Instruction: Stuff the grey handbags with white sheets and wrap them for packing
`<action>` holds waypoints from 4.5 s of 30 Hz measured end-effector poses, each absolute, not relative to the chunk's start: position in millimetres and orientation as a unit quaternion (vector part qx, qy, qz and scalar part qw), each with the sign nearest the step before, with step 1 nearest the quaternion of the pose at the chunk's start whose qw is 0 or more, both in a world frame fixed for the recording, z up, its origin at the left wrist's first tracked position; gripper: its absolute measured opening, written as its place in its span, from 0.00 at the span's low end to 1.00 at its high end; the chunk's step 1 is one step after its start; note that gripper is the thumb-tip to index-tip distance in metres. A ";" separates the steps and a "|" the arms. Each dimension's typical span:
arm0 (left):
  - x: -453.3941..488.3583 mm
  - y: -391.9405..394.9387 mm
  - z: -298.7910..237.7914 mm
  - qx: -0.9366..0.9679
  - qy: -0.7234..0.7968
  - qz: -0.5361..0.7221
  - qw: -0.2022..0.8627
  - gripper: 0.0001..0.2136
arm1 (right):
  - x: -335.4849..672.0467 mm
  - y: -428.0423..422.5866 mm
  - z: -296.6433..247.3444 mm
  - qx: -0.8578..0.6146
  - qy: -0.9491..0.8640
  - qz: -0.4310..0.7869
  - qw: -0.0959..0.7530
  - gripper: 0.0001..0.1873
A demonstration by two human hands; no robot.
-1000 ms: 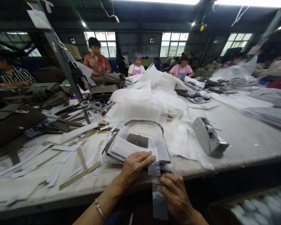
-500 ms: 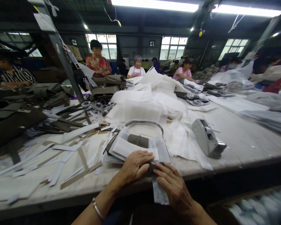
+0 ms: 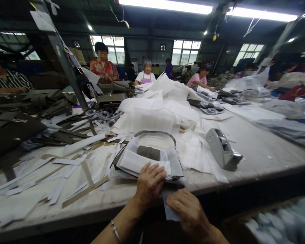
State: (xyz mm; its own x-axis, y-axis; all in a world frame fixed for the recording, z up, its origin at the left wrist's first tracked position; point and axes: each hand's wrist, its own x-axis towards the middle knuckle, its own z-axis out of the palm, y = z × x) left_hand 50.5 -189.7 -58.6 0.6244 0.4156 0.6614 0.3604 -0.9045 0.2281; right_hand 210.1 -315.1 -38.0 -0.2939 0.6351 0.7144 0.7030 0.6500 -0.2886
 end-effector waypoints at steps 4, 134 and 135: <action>53.7 -192.2 -60.5 0.897 0.224 0.382 0.015 0.10 | 204.9 -326.4 -50.1 -0.432 -0.799 -0.006 0.419 0.14; 57.5 -203.3 -69.8 0.881 0.230 0.413 0.024 0.17 | 250.2 -161.4 26.1 -0.578 -0.798 0.033 0.169 0.04; 57.7 -203.6 -69.7 0.883 0.230 0.408 0.030 0.18 | 242.5 -167.5 27.2 -0.580 -0.783 0.045 0.218 0.06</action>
State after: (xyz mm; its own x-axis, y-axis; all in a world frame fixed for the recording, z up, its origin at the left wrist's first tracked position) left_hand 57.7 -203.6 -69.7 0.5614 0.4310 0.7064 0.3821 -0.8922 0.2407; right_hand 242.5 -167.5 27.2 -0.2316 0.9286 0.2897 0.8891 0.3230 -0.3244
